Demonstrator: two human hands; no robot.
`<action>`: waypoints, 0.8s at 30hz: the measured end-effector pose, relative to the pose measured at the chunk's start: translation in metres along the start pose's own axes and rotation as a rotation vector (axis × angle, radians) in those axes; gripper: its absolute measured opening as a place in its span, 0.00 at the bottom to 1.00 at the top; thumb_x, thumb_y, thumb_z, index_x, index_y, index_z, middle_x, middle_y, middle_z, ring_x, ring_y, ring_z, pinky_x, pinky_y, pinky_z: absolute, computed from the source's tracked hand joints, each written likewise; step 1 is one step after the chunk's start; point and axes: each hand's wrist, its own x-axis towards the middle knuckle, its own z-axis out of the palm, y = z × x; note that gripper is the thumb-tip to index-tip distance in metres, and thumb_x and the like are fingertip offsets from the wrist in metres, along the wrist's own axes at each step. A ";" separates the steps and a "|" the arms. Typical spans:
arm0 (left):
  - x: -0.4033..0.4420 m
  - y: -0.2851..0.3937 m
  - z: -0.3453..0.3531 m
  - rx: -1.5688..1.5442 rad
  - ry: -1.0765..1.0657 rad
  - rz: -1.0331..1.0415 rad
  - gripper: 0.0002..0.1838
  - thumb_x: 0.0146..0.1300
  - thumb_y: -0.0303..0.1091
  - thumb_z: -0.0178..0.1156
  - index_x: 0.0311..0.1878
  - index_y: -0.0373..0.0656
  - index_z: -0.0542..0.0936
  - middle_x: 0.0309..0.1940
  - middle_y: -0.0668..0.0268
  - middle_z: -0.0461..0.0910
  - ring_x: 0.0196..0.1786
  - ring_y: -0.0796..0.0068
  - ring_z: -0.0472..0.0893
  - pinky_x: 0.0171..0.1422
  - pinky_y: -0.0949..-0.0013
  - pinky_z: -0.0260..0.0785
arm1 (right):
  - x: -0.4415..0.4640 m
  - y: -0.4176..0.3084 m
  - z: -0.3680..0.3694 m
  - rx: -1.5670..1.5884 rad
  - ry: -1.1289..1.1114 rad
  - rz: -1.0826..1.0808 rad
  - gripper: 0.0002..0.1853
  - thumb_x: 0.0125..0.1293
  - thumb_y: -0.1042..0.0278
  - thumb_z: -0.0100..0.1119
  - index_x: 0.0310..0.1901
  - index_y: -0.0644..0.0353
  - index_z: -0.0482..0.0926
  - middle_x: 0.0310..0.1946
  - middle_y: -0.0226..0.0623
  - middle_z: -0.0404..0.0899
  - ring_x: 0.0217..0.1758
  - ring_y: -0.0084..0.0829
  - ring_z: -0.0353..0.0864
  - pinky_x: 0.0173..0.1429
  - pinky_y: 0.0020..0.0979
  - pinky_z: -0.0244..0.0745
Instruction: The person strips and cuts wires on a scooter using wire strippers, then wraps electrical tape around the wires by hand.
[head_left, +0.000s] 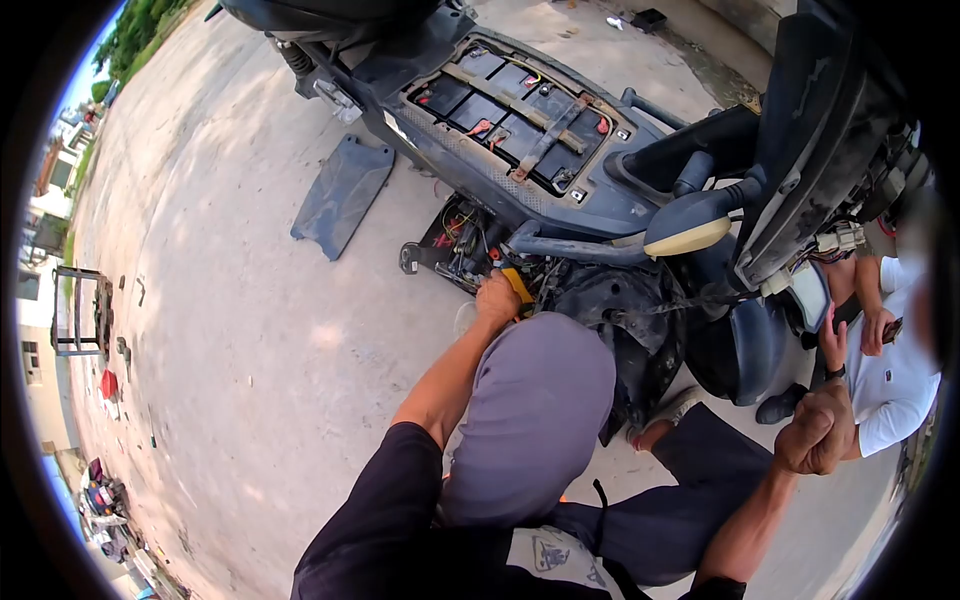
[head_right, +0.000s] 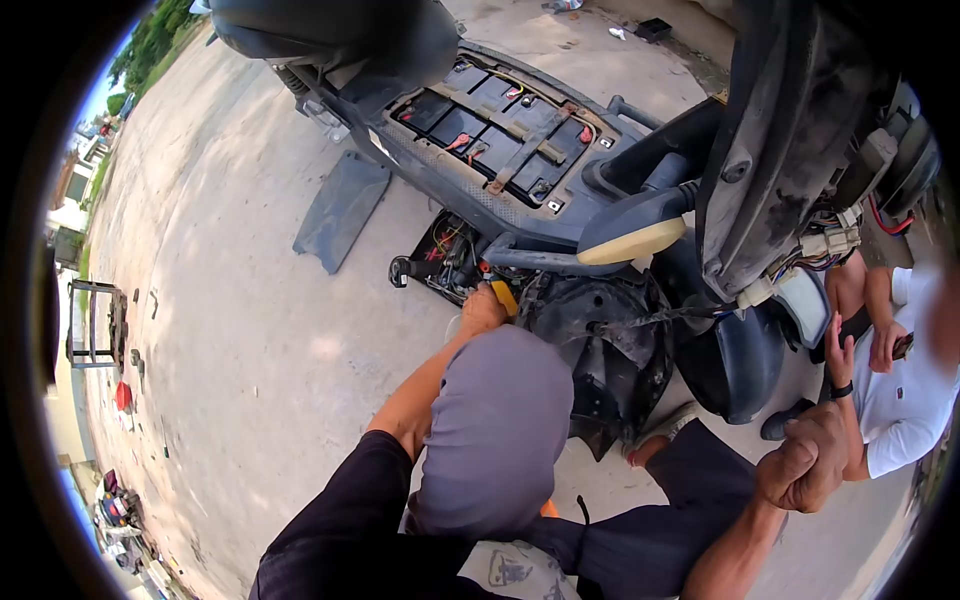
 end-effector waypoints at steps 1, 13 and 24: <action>-0.004 -0.001 -0.010 -0.036 0.046 0.005 0.25 0.65 0.36 0.69 0.58 0.30 0.73 0.54 0.38 0.81 0.58 0.37 0.85 0.63 0.46 0.80 | 0.003 0.002 0.001 0.015 0.006 -0.014 0.25 0.85 0.59 0.47 0.31 0.71 0.76 0.19 0.41 0.69 0.21 0.32 0.67 0.27 0.32 0.57; -0.160 0.023 -0.248 -0.824 0.609 0.414 0.18 0.75 0.16 0.53 0.65 0.35 0.70 0.55 0.57 0.79 0.58 0.67 0.82 0.66 0.64 0.74 | 0.039 -0.033 0.038 0.314 -0.063 -0.258 0.13 0.77 0.60 0.63 0.41 0.64 0.81 0.22 0.34 0.76 0.21 0.34 0.76 0.28 0.32 0.69; -0.325 0.193 -0.293 -0.648 0.494 1.193 0.18 0.77 0.21 0.53 0.67 0.30 0.72 0.57 0.55 0.75 0.59 0.67 0.78 0.65 0.66 0.71 | 0.039 -0.104 0.045 1.031 -0.544 0.232 0.35 0.77 0.42 0.63 0.71 0.67 0.75 0.59 0.49 0.82 0.57 0.38 0.85 0.57 0.35 0.81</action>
